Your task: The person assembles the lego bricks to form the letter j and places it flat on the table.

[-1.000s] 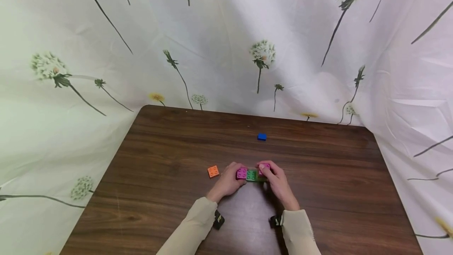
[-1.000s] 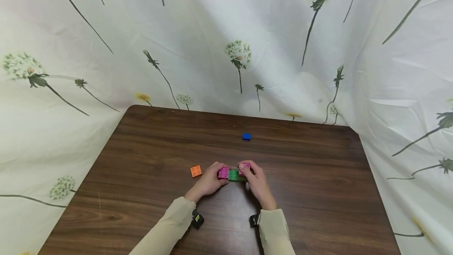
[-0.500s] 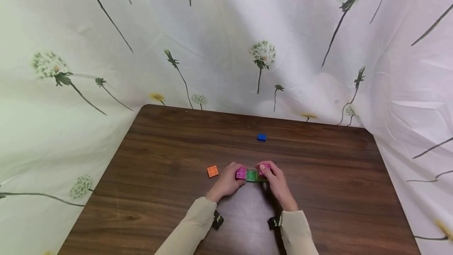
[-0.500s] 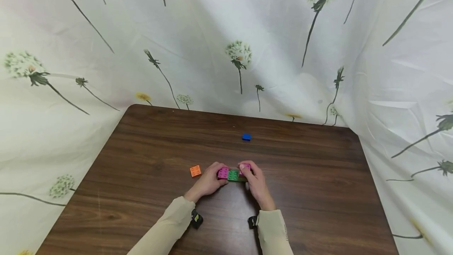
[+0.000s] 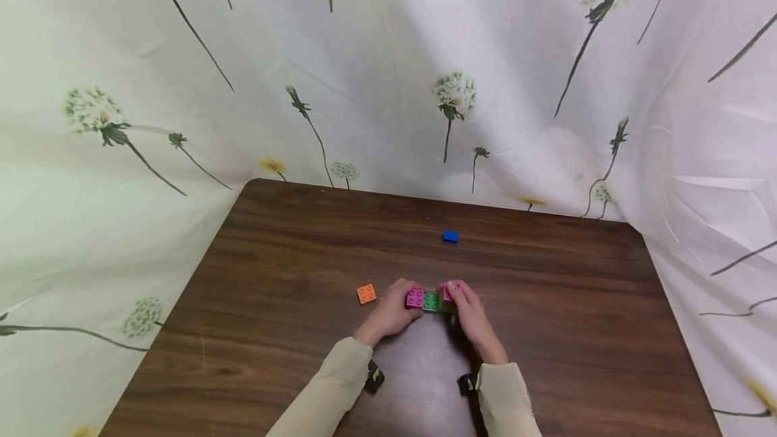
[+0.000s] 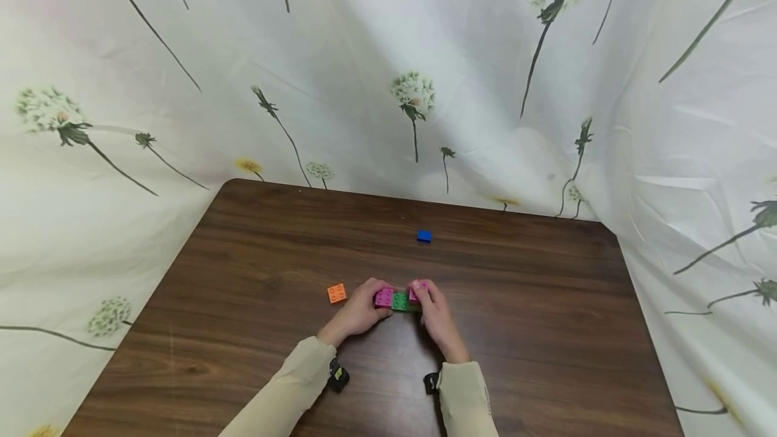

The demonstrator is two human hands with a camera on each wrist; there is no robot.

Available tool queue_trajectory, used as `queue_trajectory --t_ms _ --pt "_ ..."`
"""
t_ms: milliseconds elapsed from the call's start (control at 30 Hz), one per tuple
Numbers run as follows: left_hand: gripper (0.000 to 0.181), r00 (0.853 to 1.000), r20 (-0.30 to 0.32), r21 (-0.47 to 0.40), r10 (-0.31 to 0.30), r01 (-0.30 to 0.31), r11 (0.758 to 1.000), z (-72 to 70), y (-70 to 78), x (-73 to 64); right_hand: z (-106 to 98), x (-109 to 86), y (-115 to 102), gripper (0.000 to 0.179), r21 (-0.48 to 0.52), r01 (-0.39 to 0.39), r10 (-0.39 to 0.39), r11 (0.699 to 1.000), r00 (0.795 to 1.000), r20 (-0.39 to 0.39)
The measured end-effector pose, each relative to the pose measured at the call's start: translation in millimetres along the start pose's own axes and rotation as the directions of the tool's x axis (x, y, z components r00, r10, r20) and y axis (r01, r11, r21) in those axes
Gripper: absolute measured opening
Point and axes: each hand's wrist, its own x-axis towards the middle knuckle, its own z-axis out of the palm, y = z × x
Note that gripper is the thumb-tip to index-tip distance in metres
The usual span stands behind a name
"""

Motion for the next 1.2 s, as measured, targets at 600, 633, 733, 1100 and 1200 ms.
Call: queue_trajectory --t_ms 600,633,733,1100,1200 --pt "0.032 1.0 0.01 -0.005 -0.029 0.029 1.0 -0.7 0.4 -3.1 -1.6 -1.2 -2.2 0.043 0.073 -0.095 0.093 0.993 0.995 0.038" --pt "0.032 1.0 0.01 -0.006 -0.029 0.029 1.0 -0.9 0.5 -3.2 -1.6 -1.3 -2.5 0.043 0.078 -0.093 0.09 0.993 0.995 0.041" --pt "0.033 1.0 0.005 -0.007 -0.024 0.024 1.0 -2.0 1.2 -3.6 -1.7 -1.3 -3.6 0.043 0.082 -0.088 0.084 0.993 0.995 0.044" --pt "0.032 1.0 -0.015 0.01 0.002 -0.002 1.0 -0.5 1.2 -1.4 2.6 -0.2 -4.2 0.041 0.063 -0.059 0.061 0.996 0.997 -0.042" --pt "0.033 1.0 -0.015 0.01 0.003 -0.003 1.0 0.1 0.5 -1.8 3.8 -0.2 -3.1 0.042 0.087 -0.083 0.087 0.993 0.995 -0.04"
